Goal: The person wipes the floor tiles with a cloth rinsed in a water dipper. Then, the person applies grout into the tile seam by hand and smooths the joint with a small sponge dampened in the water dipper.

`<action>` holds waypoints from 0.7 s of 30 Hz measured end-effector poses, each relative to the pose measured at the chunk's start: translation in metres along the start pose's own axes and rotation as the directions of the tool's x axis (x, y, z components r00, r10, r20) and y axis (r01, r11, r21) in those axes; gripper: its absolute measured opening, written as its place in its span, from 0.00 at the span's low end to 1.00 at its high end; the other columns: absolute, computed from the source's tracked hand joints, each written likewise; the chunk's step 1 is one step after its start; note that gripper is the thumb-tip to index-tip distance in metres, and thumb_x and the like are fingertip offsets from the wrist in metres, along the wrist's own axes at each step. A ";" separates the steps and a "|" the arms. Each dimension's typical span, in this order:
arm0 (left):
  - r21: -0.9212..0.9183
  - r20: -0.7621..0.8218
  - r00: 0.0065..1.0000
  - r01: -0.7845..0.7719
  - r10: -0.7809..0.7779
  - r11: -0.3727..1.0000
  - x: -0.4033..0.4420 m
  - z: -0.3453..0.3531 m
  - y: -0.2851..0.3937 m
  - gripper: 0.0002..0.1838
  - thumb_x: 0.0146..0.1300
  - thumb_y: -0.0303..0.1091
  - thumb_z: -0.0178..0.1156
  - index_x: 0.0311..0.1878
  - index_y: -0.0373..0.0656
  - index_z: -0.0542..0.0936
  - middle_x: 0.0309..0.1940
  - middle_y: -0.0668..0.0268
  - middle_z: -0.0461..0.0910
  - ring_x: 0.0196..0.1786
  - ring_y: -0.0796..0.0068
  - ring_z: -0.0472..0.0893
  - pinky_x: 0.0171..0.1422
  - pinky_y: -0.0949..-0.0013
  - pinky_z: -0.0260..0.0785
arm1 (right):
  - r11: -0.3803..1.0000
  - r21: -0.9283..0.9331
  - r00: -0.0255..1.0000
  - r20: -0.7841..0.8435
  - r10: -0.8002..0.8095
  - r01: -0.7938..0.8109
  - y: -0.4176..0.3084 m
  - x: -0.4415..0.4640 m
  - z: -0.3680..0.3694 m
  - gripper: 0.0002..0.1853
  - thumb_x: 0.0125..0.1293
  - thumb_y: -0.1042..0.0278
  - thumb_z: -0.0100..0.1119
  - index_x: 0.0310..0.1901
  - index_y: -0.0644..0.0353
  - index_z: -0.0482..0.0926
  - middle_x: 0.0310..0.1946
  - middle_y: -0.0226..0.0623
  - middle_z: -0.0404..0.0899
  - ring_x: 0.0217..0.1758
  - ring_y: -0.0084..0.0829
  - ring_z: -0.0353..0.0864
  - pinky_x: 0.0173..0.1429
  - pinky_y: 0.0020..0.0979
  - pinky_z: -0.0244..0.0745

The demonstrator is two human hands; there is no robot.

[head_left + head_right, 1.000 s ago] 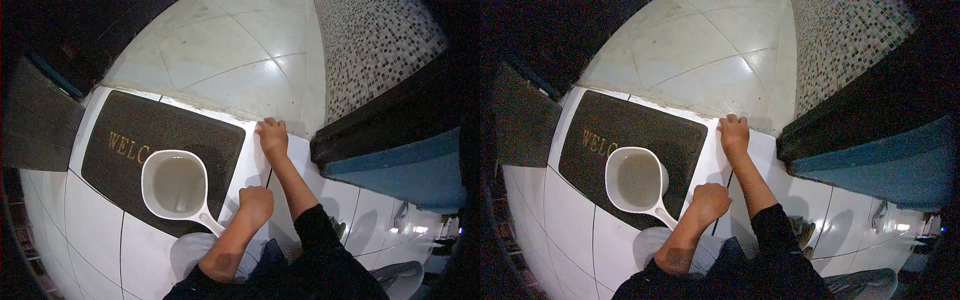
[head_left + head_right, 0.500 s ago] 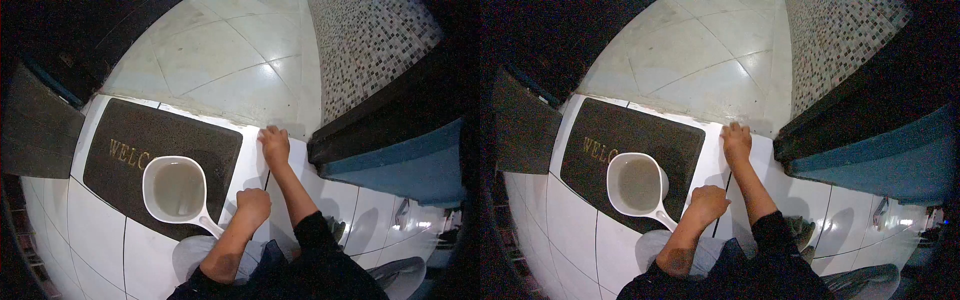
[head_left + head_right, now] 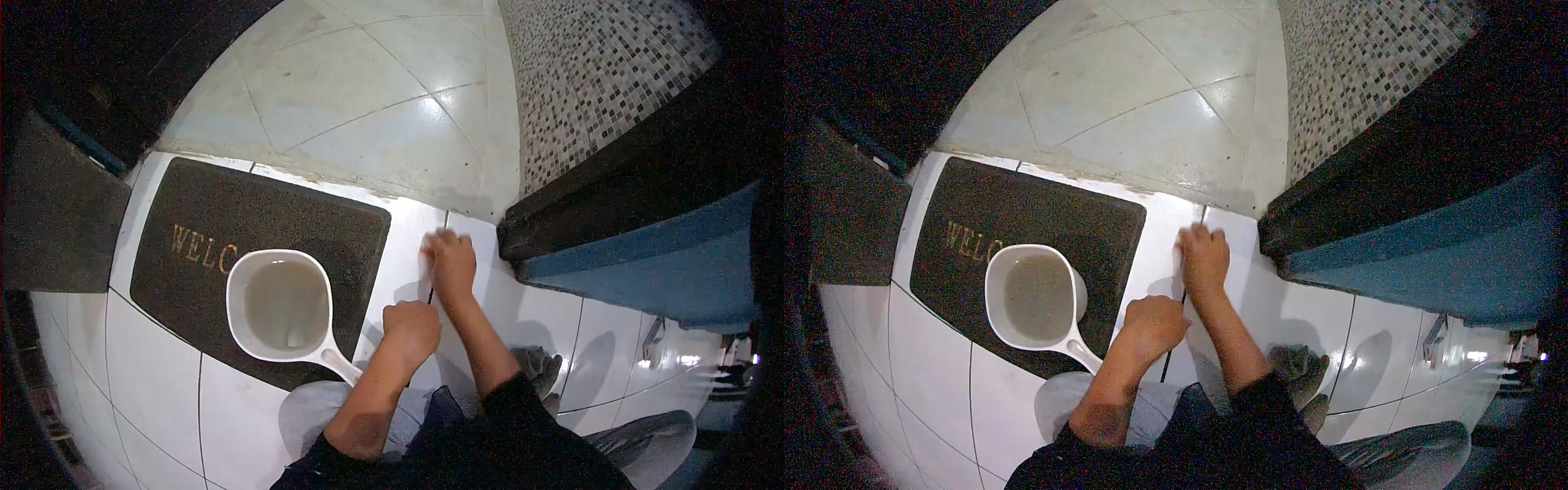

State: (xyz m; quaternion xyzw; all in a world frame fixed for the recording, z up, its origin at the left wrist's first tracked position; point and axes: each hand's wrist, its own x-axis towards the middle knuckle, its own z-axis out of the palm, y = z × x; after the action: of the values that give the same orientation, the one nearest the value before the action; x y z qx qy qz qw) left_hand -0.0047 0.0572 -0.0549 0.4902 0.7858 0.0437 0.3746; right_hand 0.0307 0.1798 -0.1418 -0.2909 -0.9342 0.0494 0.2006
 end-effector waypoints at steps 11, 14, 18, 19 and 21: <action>-0.011 0.001 1.000 0.001 -0.001 1.000 -0.002 -0.001 0.000 0.18 0.59 0.46 0.53 0.34 0.40 0.82 0.33 0.55 0.81 0.39 0.56 0.81 0.44 0.55 0.72 | 0.999 -0.047 0.993 -0.116 0.022 -0.027 0.014 0.019 0.012 0.08 0.50 0.65 0.61 0.34 0.53 0.80 0.40 0.33 0.77 0.38 0.39 0.73 0.38 0.39 0.69; -0.017 0.009 1.000 -0.005 0.005 1.000 0.002 -0.002 0.003 0.18 0.58 0.46 0.53 0.34 0.40 0.82 0.33 0.55 0.81 0.39 0.56 0.81 0.44 0.55 0.72 | 0.998 -0.025 0.997 0.048 0.063 -0.062 0.001 -0.007 -0.003 0.08 0.50 0.64 0.61 0.32 0.53 0.80 0.39 0.33 0.77 0.38 0.39 0.73 0.38 0.39 0.69; 0.007 0.001 1.000 -0.009 0.009 1.000 -0.001 0.004 0.000 0.17 0.57 0.46 0.54 0.34 0.40 0.82 0.34 0.55 0.81 0.39 0.55 0.81 0.43 0.56 0.72 | 0.996 -0.016 0.996 -0.010 0.088 -0.088 0.007 0.012 0.003 0.08 0.49 0.62 0.62 0.32 0.53 0.80 0.37 0.33 0.77 0.37 0.39 0.73 0.37 0.38 0.68; 0.010 0.001 1.000 -0.013 0.013 1.000 -0.001 0.005 -0.001 0.17 0.57 0.46 0.54 0.34 0.40 0.82 0.34 0.55 0.81 0.39 0.55 0.81 0.43 0.56 0.72 | 0.992 -0.086 0.995 -0.042 0.089 -0.092 0.011 0.027 0.007 0.09 0.48 0.62 0.63 0.31 0.53 0.80 0.36 0.34 0.77 0.37 0.39 0.73 0.36 0.39 0.68; 0.017 -0.015 1.000 0.001 -0.001 1.000 0.000 0.007 -0.004 0.14 0.55 0.41 0.54 0.33 0.39 0.82 0.32 0.53 0.81 0.37 0.55 0.81 0.42 0.56 0.73 | 0.991 -0.093 0.994 -0.065 0.092 -0.098 0.013 0.038 0.011 0.09 0.48 0.61 0.63 0.31 0.53 0.80 0.36 0.34 0.76 0.37 0.39 0.73 0.37 0.39 0.68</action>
State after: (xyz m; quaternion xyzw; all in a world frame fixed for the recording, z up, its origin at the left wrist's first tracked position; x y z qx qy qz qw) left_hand -0.0030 0.0529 -0.0611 0.4927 0.7891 0.0403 0.3645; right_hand 0.0048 0.2120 -0.1411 -0.3457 -0.9141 0.0049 0.2120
